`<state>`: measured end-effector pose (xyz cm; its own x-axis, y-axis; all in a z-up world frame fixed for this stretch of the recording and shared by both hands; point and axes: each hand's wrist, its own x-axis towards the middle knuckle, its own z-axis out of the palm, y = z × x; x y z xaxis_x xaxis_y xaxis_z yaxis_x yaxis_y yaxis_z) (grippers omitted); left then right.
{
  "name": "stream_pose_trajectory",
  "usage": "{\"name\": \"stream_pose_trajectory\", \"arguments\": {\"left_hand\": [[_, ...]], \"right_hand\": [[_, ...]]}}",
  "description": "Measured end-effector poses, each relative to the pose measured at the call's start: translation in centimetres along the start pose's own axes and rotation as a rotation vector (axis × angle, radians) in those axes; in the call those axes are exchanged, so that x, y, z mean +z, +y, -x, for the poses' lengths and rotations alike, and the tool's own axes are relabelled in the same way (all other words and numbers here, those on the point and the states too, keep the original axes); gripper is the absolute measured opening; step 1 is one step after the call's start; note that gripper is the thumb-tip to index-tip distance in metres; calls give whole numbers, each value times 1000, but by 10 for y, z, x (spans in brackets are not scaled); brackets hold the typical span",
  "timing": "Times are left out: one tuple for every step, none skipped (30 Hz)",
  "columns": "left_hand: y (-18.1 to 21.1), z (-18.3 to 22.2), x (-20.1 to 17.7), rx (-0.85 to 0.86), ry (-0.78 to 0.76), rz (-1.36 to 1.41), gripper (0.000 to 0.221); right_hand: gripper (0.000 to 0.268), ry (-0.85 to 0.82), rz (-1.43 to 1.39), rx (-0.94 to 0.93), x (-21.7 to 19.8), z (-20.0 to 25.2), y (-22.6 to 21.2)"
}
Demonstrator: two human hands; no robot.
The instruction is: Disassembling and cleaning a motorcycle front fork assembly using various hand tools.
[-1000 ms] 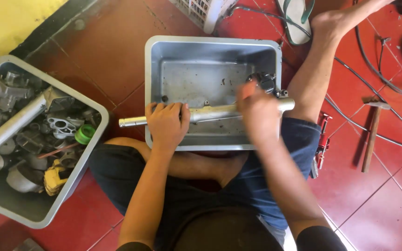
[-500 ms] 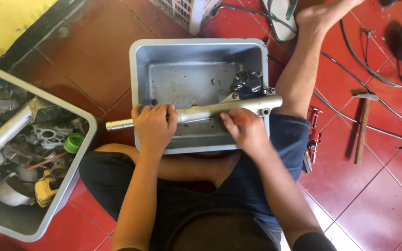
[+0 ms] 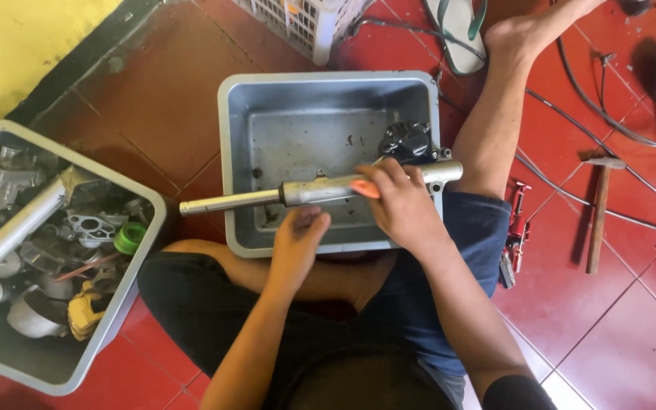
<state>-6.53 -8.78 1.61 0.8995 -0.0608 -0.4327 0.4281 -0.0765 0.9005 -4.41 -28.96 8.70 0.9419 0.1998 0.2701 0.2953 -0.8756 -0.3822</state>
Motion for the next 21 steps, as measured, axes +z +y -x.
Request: {"name": "stream_pose_trajectory", "arguments": {"left_hand": [[14, -2, 1, -6, 1, -1, 45], [29, -6, 2, -161, 5, 409, 67], [44, -10, 3, -315, 8, 820, 94], [37, -20, 0, -316, 7, 821, 94], [31, -29, -2, -347, 47, 936, 67], [24, -39, -5, -377, 89, 1051, 40], [24, -39, -1, -377, 91, 1052, 40], [24, -39, 4, -336, 175, 1027, 46], [25, -39, 9, -295, 258, 999, 52], [27, -36, 8, -288, 255, 1001, 52], [28, -33, 7, -223, 288, 942, 47], [29, -27, 8, -165, 321, 883, 42], [43, -20, 9, -165, 319, 884, 42], [57, -15, 8, 58, 336, 710, 31], [70, -9, 8, 276, 350, 529, 20], [74, -11, 5, 276, 358, 532, 20], [78, -14, 2, 439, 346, 445, 28], [83, -15, -2, 596, 332, 349, 39], [95, -19, -5, 594, 341, 345, 39], [109, -24, -8, 746, 223, 391, 45], [122, -28, -11, 896, 100, 435, 52]], "right_hand": [[33, -5, -3, 2, 6, -1, -3], [48, -115, 143, 1, 11, -4, -5], [66, -225, 289, -2, 16, -7, -7], [66, -226, 290, -1, 29, -6, 0], [45, -169, 404, -39, 42, -6, 7], [28, -110, 515, -80, 55, -6, 14], [28, -111, 515, -81, 54, -8, 19], [19, -66, 460, -142, 52, -9, 25], [13, -22, 405, -202, 50, -11, 30], [13, -16, 407, -204, 47, -13, 28], [14, 5, 386, -204, 44, -16, 26], [16, 20, 365, -201, 40, -15, 23], [16, 21, 367, -201, 26, -19, 13], [18, 30, 289, -180, 14, -25, 3], [21, 39, 211, -160, 2, -32, -7], [21, 36, 208, -167, -2, -34, -11], [31, 15, 138, -125, -6, -37, -15], [44, -8, 63, -81, -10, -39, -19], [44, -13, 56, -86, -9, -39, -24], [44, 11, -80, -38, -9, -40, -29], [45, 34, -215, 10, -9, -41, -34]]}}
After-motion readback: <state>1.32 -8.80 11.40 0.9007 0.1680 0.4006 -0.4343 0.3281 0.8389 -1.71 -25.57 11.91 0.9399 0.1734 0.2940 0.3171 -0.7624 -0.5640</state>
